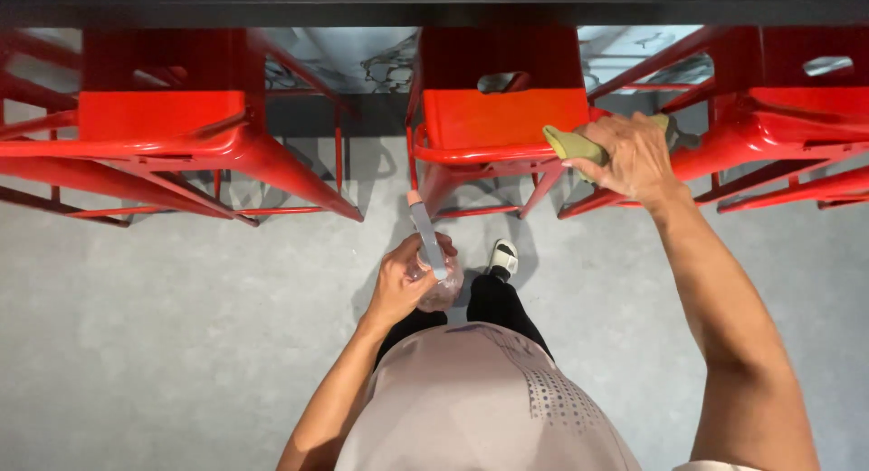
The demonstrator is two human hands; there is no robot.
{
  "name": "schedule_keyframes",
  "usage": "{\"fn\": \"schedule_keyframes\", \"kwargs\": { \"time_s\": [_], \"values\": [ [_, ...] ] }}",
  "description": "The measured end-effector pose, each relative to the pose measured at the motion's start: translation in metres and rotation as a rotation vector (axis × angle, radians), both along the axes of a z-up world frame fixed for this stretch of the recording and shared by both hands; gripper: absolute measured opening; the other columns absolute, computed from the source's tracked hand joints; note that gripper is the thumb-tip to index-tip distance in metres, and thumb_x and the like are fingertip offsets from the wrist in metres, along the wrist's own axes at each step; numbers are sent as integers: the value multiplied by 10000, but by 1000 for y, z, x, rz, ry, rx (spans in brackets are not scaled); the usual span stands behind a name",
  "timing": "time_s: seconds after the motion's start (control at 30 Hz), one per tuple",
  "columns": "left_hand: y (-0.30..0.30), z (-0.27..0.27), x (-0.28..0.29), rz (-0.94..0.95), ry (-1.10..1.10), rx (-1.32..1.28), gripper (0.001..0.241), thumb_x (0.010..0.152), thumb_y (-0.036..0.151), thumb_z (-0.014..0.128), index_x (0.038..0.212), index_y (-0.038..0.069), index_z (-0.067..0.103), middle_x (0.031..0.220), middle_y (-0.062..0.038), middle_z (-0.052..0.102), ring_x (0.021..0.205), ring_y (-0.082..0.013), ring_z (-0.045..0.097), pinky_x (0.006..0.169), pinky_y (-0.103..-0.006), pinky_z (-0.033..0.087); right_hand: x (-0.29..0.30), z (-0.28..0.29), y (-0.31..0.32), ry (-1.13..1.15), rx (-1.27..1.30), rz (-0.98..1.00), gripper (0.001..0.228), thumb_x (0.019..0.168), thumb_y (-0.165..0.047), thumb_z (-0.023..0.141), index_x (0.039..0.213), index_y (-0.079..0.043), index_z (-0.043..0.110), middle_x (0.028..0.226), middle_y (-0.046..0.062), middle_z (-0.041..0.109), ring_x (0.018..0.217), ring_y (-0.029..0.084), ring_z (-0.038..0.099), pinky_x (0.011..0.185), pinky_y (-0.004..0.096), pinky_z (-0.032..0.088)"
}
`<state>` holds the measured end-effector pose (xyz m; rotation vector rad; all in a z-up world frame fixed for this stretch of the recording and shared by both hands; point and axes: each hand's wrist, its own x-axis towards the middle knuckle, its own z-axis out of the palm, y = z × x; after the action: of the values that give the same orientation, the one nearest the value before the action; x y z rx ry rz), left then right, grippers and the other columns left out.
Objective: The person wipes down the legs, seats, and backrests of several red metal bar stools using a cloth and a spray bottle.
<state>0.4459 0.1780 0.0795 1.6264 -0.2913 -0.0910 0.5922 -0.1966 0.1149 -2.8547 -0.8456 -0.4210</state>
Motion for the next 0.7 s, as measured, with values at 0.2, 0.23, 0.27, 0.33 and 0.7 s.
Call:
{"fn": "schedule_keyframes", "kwargs": {
  "time_s": [0.2, 0.23, 0.27, 0.33, 0.7],
  "values": [
    [20, 9, -10, 75, -77, 85, 355, 833, 129, 721, 1165, 9, 678, 1046, -87, 746, 996, -233, 741, 918, -352, 575, -14, -2, 18, -5, 8, -17, 443, 863, -498, 778, 1027, -91, 714, 911, 60, 694, 868, 276, 650, 772, 425, 439],
    [22, 9, -11, 87, -86, 117, 352, 829, 138, 744, 1151, 8, 688, 1036, -93, 750, 993, -241, 732, 911, -357, 568, -14, 0, 19, -23, -5, -4, 436, 869, -486, 771, 1044, -91, 714, 914, 61, 689, 878, 270, 649, 777, 419, 434],
    [24, 9, -13, 93, -93, 148, 351, 824, 148, 768, 1138, 7, 698, 1026, -98, 755, 989, -249, 723, 904, -363, 562, -16, 2, 20, -39, -18, 4, 429, 874, -474, 765, 1061, -91, 714, 917, 62, 684, 888, 264, 649, 781, 414, 430],
    [31, 8, -15, 71, -74, 115, 363, 823, 141, 754, 1150, 3, 679, 1057, -103, 741, 1015, -248, 718, 932, -371, 553, -20, 7, 23, -60, -62, -5, 439, 874, -484, 757, 1048, -84, 703, 916, 51, 674, 885, 251, 636, 796, 405, 423],
    [-4, -2, -11, -81, -101, 111, 315, 859, 125, 706, 1147, 10, 651, 1176, -115, 726, 1085, -270, 705, 984, -388, 542, 1, -21, 162, -225, -105, 115, 439, 878, -553, 656, 1057, -152, 651, 973, 35, 652, 960, 219, 619, 850, 384, 446]
  ]
}}
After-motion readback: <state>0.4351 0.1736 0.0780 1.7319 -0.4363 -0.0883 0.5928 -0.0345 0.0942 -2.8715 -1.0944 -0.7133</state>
